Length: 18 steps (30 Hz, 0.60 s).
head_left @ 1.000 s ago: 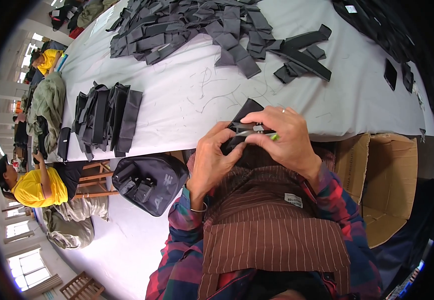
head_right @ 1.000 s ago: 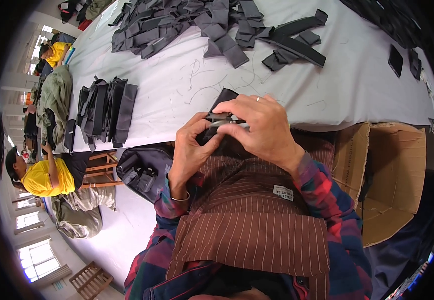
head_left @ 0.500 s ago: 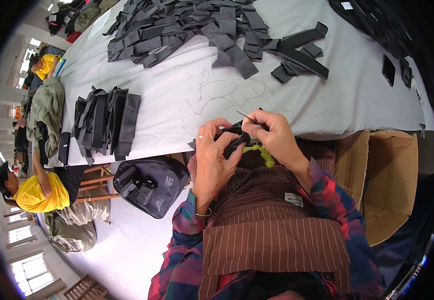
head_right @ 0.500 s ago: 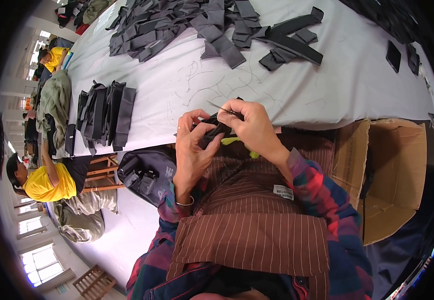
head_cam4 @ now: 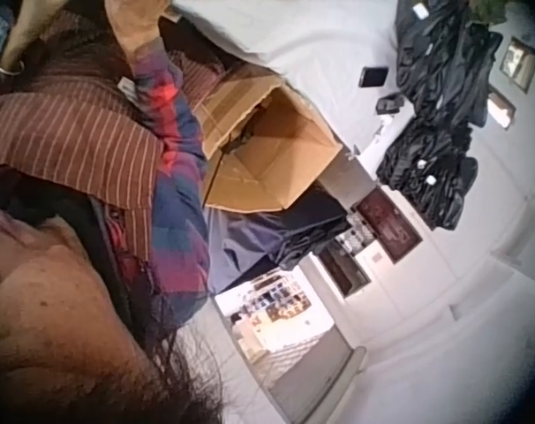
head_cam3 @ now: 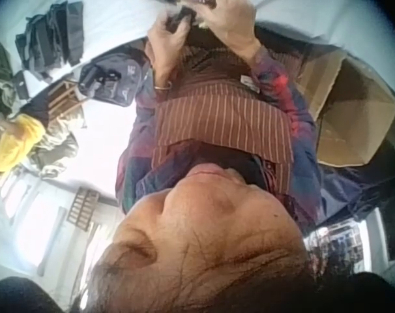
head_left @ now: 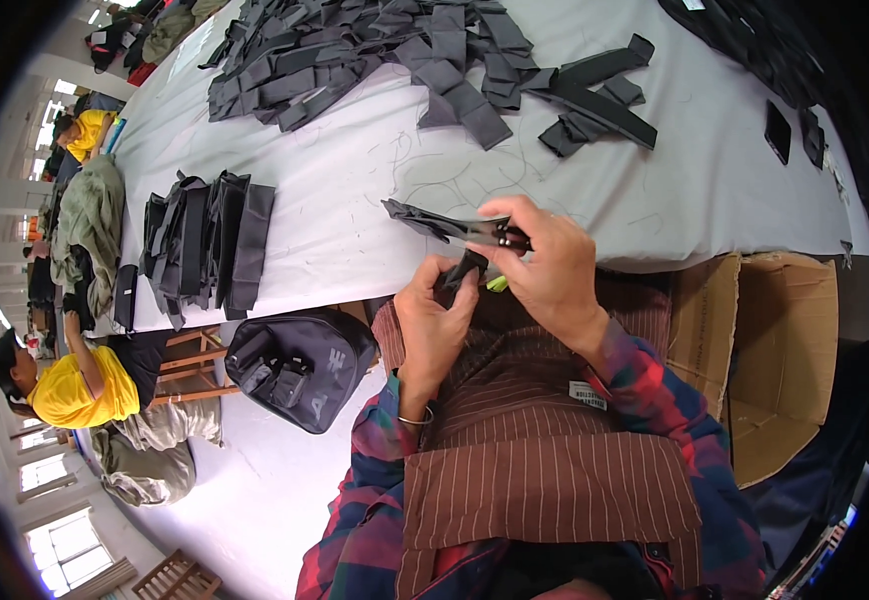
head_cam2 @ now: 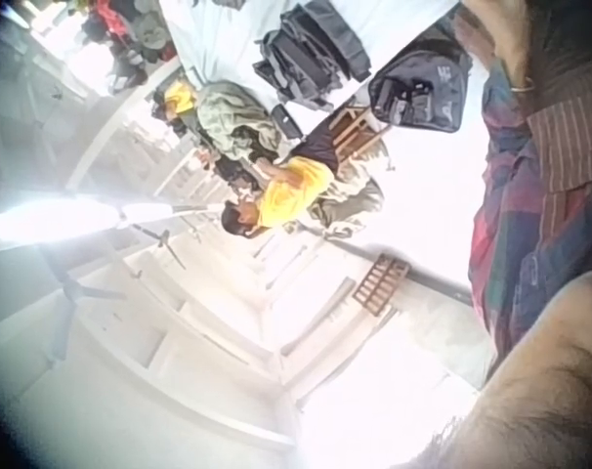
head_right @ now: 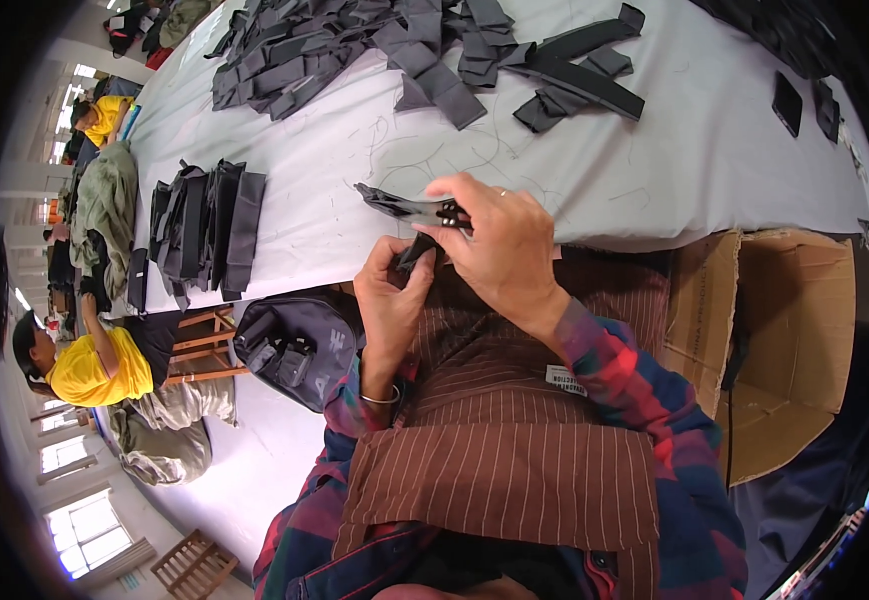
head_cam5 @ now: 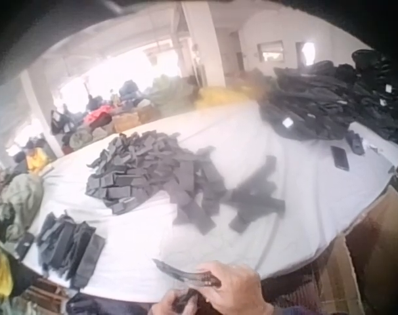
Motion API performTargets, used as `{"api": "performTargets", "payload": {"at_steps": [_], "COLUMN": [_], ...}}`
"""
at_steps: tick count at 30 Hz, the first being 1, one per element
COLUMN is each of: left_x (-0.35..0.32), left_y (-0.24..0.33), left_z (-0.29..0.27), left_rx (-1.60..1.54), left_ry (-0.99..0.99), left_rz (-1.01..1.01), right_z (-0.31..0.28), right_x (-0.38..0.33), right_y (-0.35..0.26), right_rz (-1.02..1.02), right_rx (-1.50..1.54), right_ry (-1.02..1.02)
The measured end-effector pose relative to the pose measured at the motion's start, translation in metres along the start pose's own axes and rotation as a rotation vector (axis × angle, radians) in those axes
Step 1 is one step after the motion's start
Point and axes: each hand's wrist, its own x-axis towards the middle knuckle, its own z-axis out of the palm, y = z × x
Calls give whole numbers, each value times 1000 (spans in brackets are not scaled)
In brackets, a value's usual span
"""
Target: Trimming excess thread or small pieces from black fabric components at a workbench.
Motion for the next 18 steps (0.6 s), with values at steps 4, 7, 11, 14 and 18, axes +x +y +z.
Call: {"api": "performTargets", "payload": {"at_steps": [4, 7, 11, 14, 18], "left_x": [1, 1, 2, 2, 2], "left_y": [-3, 2, 0, -4, -16], "left_z": [2, 3, 4, 5, 5], "left_rx": [-243, -291, -274, -238, -105], "left_ry": [20, 32, 37, 62, 94], "left_rz": [-90, -88, -65, -45, 56], "right_z": [-11, -12, -11, -9, -8], "right_x": [-1, -6, -8, -8, -9], "right_y": [-7, -5, -4, -2, -4], "right_rz": [4, -67, -124, -118, -129], "right_rx": [16, -64, -155, -164, -171], "right_ry": [-18, -45, -35, -35, -37]}}
